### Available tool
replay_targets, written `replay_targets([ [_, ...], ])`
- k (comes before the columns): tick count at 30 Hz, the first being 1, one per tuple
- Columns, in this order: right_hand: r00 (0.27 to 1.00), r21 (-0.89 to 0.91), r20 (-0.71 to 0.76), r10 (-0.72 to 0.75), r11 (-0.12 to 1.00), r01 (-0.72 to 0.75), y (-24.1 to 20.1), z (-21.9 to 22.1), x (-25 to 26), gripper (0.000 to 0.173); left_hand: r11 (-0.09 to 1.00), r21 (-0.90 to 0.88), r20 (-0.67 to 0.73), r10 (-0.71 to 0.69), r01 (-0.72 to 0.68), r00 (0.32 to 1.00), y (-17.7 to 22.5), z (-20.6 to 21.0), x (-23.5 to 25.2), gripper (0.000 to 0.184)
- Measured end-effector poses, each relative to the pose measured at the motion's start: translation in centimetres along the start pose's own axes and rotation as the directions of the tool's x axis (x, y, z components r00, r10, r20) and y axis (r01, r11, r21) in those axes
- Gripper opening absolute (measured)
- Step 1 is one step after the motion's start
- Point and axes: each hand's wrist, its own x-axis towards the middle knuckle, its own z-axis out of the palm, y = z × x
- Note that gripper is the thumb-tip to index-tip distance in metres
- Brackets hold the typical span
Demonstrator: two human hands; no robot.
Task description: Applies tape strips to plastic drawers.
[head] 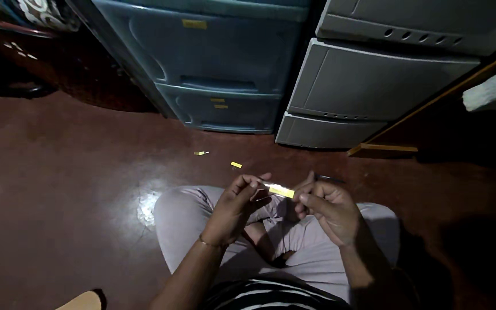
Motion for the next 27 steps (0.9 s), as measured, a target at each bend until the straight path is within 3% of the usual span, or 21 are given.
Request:
replay_targets([
  [3,0.989,-0.01,-0.135,0.062,0.998,-0.064,1.1,0.3,0.6,0.012,0.985,-0.08,-0.18,-0.165,0.153,0.97,-2.6,0.4,0.3,0.043],
  [6,0.972,-0.017,-0.217,0.094,0.995,-0.101,2.2,0.1,0.9,0.014,0.972,-0.11,-0.223,-0.227,0.207,0.948,-5.0,1.0,-1.0,0.036],
  [10,0.956,-0.041,-0.267,0.12,0.99,-0.136,3.5,-0.2,0.9,0.014,0.999,0.027,-0.018,-0.039,0.04,0.999,-6.9,1.7,-3.1,0.031],
  [12,0.95,-0.042,-0.292,0.111,0.991,-0.129,4.0,0.0,0.6,0.014,0.997,0.03,0.071,0.072,-0.074,0.995,-7.3,2.3,-3.2,0.036],
  [15,0.943,-0.051,-0.329,0.06,0.995,-0.081,4.3,0.7,0.2,0.014,0.994,0.021,0.144,0.105,-0.109,0.984,-6.9,3.1,-2.4,0.047],
  [22,0.941,-0.175,-0.32,-0.11,0.983,0.056,5.8,0.5,-1.7,0.012,0.988,0.027,0.018,0.149,-0.149,0.989,-7.3,3.9,-1.0,0.039],
  [27,0.968,-0.303,-0.228,-0.105,0.952,0.032,6.6,0.4,-3.7,0.017,0.967,0.166,-0.023,0.2,-0.194,0.98,-5.7,3.7,-0.5,0.032],
])
